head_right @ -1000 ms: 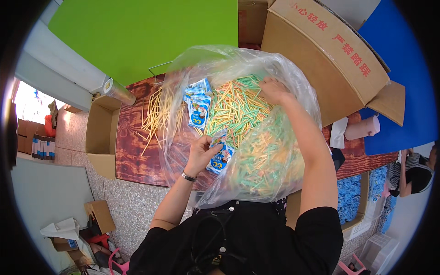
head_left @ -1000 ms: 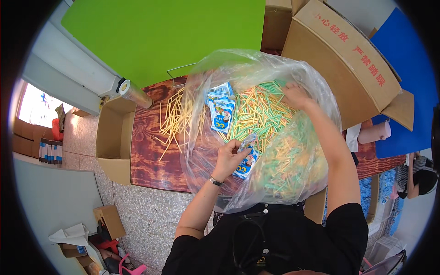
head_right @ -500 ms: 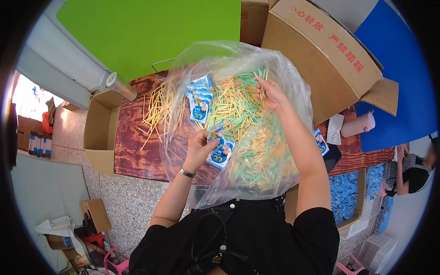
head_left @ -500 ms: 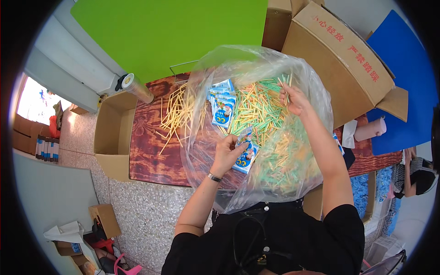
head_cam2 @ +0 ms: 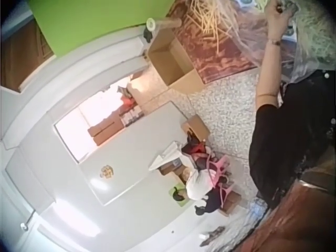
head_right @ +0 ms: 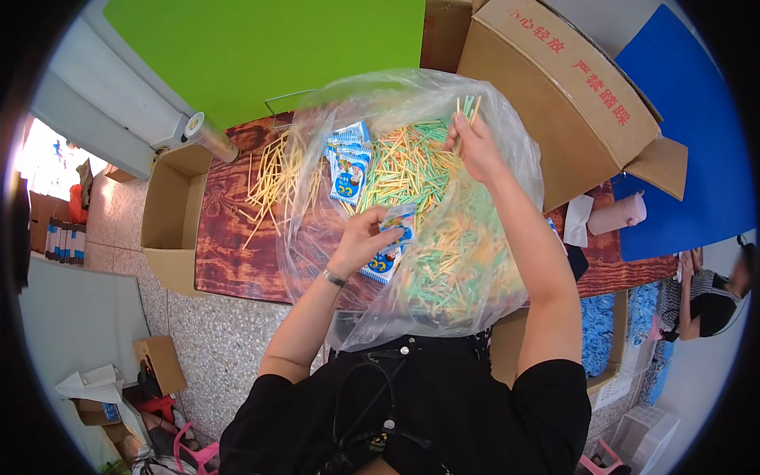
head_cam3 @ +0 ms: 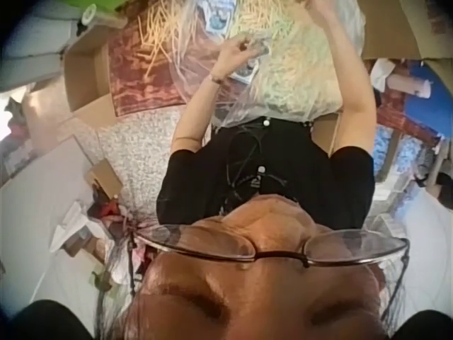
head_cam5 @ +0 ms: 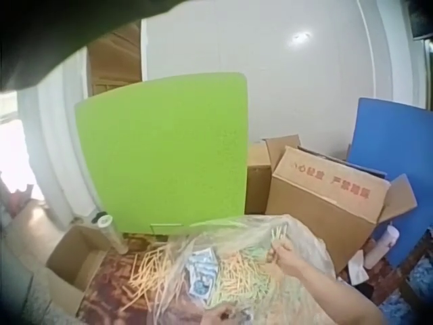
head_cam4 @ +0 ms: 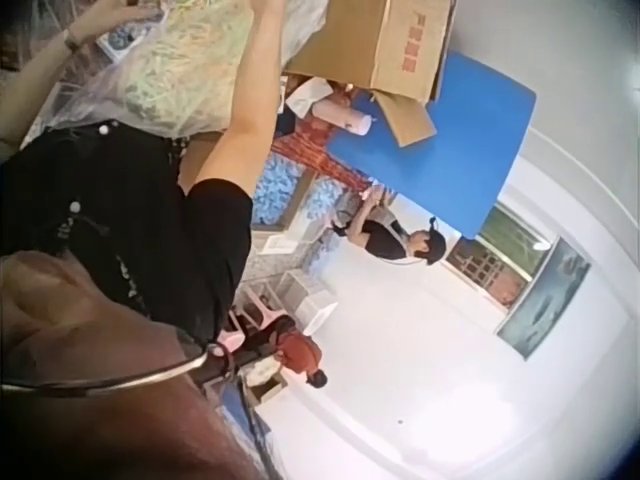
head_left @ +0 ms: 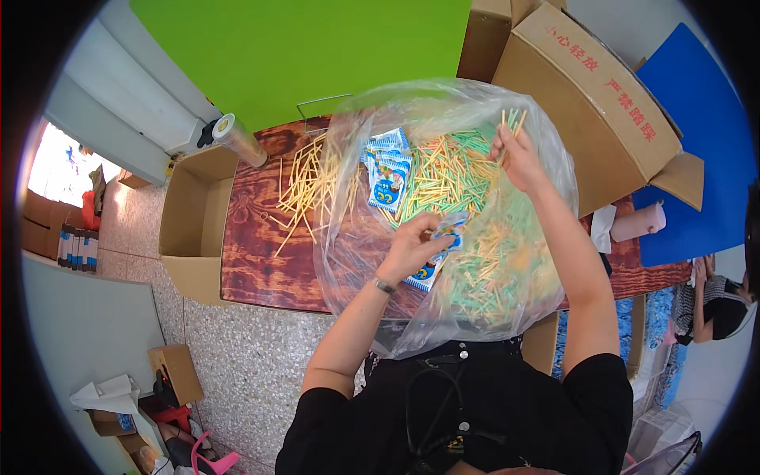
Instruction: Packing small blue pouches from a large plastic bag containing shredded paper into cardboard shipping boxes.
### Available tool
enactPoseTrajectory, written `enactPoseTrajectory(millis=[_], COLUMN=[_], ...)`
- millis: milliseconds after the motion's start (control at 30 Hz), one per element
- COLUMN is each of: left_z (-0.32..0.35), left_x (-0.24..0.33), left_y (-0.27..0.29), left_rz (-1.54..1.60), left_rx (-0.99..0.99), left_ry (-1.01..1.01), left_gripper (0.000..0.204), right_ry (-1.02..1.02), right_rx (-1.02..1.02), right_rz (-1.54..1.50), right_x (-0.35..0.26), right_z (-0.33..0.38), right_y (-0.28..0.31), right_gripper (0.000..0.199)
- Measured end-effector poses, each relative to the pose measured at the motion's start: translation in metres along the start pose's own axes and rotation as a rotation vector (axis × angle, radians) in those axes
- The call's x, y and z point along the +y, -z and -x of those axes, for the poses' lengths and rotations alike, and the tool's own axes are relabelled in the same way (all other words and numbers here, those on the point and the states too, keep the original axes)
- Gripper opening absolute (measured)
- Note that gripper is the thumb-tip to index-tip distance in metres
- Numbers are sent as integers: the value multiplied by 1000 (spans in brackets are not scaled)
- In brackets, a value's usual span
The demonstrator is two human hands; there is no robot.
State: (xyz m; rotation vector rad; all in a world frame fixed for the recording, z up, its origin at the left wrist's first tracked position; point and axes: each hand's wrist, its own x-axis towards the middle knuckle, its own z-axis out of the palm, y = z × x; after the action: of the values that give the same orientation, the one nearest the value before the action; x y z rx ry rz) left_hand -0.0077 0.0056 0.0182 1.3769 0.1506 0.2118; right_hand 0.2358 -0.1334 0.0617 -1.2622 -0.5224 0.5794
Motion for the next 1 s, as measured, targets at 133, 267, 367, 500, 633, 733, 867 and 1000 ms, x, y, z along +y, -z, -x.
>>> enactPoseTrajectory(millis=[133,267,367,500,633,733,867,1000], left_z=[-41,-59,-43,-17,-22,-31,-37,-26], left_x=[28,37,45,58,72,68,55,50], left_y=[-20,-19,6,97,171,207,202,149], left_rz=[-177,-265,-618,-866,-1184,-1278,-1418,-797], left_rx=[-30,-105,-67,193,417,426,624,423], left_ry=[-287,-130,-159,-208,-98,55,-354,-220], left_gripper=[22,19,20,20,21,23,24,23], right_ry=[-14,-53,29,65,-134,-228,-316,-381], right_rx=[-82,-138,-45,-19,4,146,228,242], right_rz=[-281,-406,-543,-575,-458,-472,-387,335], right_x=[-39,-44,-46,-44,-18,0,26,36], right_z=[10,23,14,0,3,0,-6,-20], right_y=[-48,-81,-74,-23,2,-1,31,54], right_gripper=[18,17,18,17,17,18,21,21])
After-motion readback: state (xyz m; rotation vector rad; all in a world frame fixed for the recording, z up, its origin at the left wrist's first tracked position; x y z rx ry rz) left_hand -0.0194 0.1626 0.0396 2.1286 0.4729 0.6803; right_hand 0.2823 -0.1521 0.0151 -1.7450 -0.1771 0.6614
